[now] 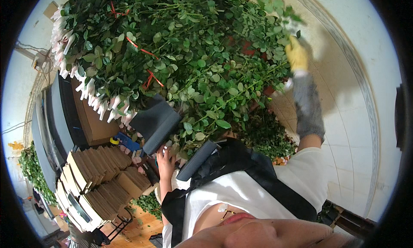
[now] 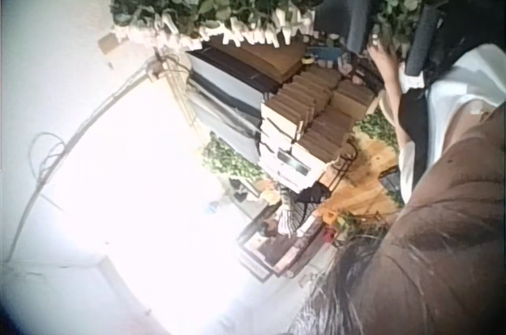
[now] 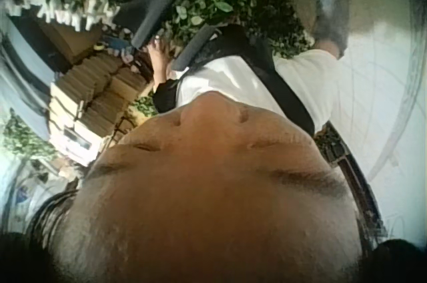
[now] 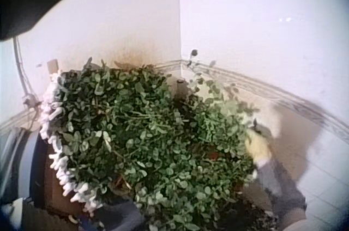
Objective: The person picks up individual roses from a pile, pulls the stems through a stripping tool on a workbench to remove leaves and thorns, and slides protective foam sleeves over the flower heads.
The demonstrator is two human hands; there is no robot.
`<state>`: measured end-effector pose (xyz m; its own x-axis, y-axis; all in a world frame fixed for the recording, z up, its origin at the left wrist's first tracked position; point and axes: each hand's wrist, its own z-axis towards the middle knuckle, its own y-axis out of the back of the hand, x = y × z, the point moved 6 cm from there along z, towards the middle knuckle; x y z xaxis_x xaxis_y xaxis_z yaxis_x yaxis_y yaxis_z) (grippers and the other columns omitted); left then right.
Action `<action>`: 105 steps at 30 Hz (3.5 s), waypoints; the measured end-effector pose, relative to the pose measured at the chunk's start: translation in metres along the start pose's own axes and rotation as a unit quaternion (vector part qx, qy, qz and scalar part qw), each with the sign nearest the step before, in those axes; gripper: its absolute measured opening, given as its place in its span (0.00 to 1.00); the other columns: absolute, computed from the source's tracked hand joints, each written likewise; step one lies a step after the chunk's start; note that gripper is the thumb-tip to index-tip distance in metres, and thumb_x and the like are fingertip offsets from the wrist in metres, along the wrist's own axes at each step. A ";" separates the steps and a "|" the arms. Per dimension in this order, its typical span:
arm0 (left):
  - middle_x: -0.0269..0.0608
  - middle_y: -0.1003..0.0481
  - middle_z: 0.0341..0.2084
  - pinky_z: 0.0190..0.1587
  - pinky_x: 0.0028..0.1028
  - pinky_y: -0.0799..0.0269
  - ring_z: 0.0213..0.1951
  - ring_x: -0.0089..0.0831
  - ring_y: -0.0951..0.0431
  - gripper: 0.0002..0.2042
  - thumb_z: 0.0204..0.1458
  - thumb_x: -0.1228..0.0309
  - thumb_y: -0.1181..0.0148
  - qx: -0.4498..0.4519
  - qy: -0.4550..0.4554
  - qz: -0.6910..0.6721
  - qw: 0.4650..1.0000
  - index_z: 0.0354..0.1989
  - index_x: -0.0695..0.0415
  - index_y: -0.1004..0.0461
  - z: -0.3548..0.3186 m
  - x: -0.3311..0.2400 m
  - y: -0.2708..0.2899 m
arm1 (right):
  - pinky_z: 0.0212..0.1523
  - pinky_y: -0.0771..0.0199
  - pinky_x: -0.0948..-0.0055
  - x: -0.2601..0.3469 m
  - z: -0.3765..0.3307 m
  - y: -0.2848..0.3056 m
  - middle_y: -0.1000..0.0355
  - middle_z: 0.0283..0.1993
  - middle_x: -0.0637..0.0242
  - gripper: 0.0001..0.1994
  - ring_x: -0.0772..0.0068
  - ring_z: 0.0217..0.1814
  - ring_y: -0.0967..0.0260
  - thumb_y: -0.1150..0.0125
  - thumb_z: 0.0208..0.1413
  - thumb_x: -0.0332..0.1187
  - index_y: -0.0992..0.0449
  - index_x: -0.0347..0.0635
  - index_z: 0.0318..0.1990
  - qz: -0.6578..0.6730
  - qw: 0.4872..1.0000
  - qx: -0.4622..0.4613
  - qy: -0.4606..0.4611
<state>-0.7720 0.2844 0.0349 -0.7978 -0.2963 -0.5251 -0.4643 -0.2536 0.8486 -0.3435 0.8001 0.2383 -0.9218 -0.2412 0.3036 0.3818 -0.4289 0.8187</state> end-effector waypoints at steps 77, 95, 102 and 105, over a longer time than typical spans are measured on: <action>0.45 0.38 0.66 0.62 0.45 0.37 0.64 0.50 0.36 0.29 0.37 0.69 0.29 -0.084 0.047 -0.032 0.995 0.54 0.54 0.28 -0.017 0.017 -0.038 | 0.50 0.26 0.62 0.279 -0.063 -0.102 0.25 0.50 0.56 0.18 0.52 0.46 0.29 0.40 0.55 0.20 0.22 0.47 0.52 0.300 0.864 0.141 0.379; 0.49 0.26 0.46 0.50 0.33 0.27 0.48 0.42 0.24 0.20 0.54 0.75 0.36 -0.228 0.042 -0.152 0.961 0.56 0.63 0.30 0.063 -0.070 0.141 | 0.77 0.49 0.58 0.285 -0.090 -0.085 0.23 0.54 0.68 0.18 0.62 0.67 0.36 0.42 0.55 0.18 0.21 0.50 0.50 0.263 0.823 0.289 0.413; 0.31 0.30 0.25 0.27 0.22 0.40 0.26 0.16 0.36 0.12 0.69 0.65 0.53 -0.125 0.127 -0.374 0.910 0.41 0.63 0.30 0.077 -0.070 0.086 | 0.65 0.38 0.52 0.302 -0.087 -0.064 0.26 0.56 0.56 0.18 0.52 0.62 0.32 0.39 0.56 0.29 0.24 0.43 0.56 0.172 0.880 -0.005 0.443; 0.31 0.31 0.27 0.32 0.22 0.37 0.28 0.18 0.36 0.12 0.69 0.65 0.52 -0.106 0.117 -0.465 0.871 0.46 0.63 0.31 0.084 -0.075 0.067 | 0.65 0.36 0.52 0.286 -0.106 -0.067 0.29 0.58 0.47 0.21 0.46 0.62 0.33 0.40 0.58 0.29 0.29 0.36 0.60 0.243 0.916 0.018 0.319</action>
<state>-0.7757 0.3673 0.1365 -0.0039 -0.0452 -0.9990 -0.7668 -0.6410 0.0320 -0.6253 0.6677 0.2187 -0.4123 -0.8601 0.3003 0.7235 -0.1088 0.6817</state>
